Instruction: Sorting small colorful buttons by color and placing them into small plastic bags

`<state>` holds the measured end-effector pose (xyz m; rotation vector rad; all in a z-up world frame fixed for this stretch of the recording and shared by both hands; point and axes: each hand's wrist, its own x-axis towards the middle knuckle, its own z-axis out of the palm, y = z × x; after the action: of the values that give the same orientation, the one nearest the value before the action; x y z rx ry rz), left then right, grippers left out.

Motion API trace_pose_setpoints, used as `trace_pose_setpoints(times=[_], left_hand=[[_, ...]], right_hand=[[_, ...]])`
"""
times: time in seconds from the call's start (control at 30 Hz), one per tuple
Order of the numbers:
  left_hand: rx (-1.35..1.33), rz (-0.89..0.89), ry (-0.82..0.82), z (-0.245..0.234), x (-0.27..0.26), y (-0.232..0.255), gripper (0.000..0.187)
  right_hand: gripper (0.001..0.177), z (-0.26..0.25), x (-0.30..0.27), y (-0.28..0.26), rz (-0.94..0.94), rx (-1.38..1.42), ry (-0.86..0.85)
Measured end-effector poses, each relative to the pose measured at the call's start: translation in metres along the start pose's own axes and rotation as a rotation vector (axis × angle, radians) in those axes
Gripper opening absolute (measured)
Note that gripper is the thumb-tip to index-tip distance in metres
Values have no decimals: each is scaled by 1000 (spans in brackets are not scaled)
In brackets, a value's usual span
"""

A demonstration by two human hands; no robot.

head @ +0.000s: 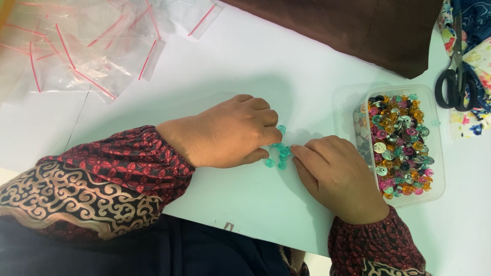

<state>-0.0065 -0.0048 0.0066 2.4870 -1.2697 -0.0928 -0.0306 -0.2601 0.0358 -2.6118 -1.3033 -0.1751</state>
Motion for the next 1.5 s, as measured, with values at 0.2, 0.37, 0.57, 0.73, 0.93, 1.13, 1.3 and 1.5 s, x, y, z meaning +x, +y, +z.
trace_pose_setpoints(times=[0.2,0.37,0.57,0.73,0.93,1.13,1.3,1.5], left_hand=[[-17,2,11,-2,0,0,30],[-21,24,26,0,1,-2,29],[-62,10,16,3,2,-4,30],[-68,114,181,12,2,-13,27],[-83,102,170,11,3,-13,23],[-49,116,184,11,5,-11,25],[-75,96,167,9,4,-11,22],[-41,91,228,19,4,-15,10]], right_hand=[[12,0,0,0,-9,-14,-5],[12,-4,-3,-3,-8,-78,29],[15,-18,-19,12,10,-90,232],[10,-43,-28,21,154,-21,256],[11,-22,-11,6,59,16,87],[10,-6,-5,-3,4,-33,-36],[17,-11,0,-2,9,-25,-58],[23,-7,-8,2,36,-34,-44]])
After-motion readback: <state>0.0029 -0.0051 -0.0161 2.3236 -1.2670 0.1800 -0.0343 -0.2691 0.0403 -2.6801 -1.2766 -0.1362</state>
